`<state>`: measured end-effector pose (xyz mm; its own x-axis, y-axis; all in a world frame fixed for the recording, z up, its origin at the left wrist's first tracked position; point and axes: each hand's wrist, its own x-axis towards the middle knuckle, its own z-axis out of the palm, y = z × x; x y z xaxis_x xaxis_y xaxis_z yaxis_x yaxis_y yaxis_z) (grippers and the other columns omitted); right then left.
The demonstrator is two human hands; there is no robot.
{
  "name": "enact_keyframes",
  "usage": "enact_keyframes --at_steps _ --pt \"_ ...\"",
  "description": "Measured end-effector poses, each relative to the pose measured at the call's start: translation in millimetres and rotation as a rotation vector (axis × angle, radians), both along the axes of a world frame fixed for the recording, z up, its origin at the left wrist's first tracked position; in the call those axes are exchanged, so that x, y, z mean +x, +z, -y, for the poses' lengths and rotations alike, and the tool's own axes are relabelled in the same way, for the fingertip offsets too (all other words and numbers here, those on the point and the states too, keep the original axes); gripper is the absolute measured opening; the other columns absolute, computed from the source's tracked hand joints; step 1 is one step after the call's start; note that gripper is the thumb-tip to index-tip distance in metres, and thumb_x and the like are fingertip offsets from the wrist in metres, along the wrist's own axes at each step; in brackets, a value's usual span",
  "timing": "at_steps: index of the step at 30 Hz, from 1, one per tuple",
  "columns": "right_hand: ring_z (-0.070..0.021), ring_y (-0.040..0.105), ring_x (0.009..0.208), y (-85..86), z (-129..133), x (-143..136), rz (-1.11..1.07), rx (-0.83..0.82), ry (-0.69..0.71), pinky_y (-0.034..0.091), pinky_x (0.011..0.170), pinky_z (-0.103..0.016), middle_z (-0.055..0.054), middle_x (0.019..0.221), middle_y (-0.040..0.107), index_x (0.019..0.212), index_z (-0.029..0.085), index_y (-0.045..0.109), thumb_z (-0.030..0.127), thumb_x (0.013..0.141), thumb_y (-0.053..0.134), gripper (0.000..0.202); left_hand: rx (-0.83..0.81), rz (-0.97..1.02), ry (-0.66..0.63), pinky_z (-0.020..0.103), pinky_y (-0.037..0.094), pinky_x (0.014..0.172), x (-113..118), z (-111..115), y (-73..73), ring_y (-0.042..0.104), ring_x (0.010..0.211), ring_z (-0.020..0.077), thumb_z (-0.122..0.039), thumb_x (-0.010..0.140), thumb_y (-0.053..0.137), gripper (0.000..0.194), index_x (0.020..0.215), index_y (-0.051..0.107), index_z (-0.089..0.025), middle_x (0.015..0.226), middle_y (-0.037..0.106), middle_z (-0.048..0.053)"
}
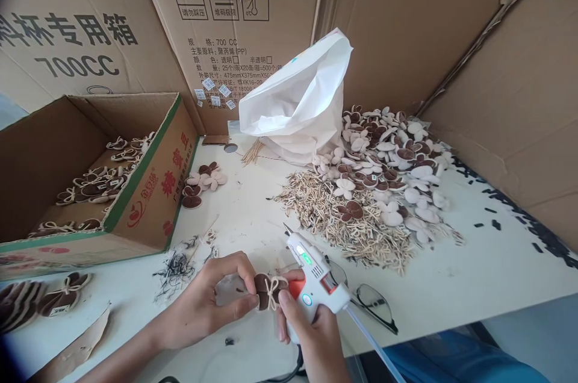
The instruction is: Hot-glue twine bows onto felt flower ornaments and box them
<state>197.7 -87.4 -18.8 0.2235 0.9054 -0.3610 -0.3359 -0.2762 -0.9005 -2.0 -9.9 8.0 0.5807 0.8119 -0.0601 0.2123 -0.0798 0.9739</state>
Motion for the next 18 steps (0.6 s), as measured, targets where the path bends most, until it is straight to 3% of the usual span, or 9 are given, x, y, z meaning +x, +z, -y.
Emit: enact_keyframes --at_steps 18 --pt "-0.0157 0.05 0.05 -1.1 0.9 -0.1 -0.021 -0.017 0.001 0.041 0.058 -0.031 0.006 0.05 0.058 0.104 0.021 0.073 0.06 0.084 0.092 0.048 -0.049 -0.007 -0.002 0.03 0.049 0.085 3.6 1.0 -0.7 0.062 0.087 0.0174 -0.018 0.094 0.074 0.01 0.091 0.065 -0.022 0.095 0.074 0.001"
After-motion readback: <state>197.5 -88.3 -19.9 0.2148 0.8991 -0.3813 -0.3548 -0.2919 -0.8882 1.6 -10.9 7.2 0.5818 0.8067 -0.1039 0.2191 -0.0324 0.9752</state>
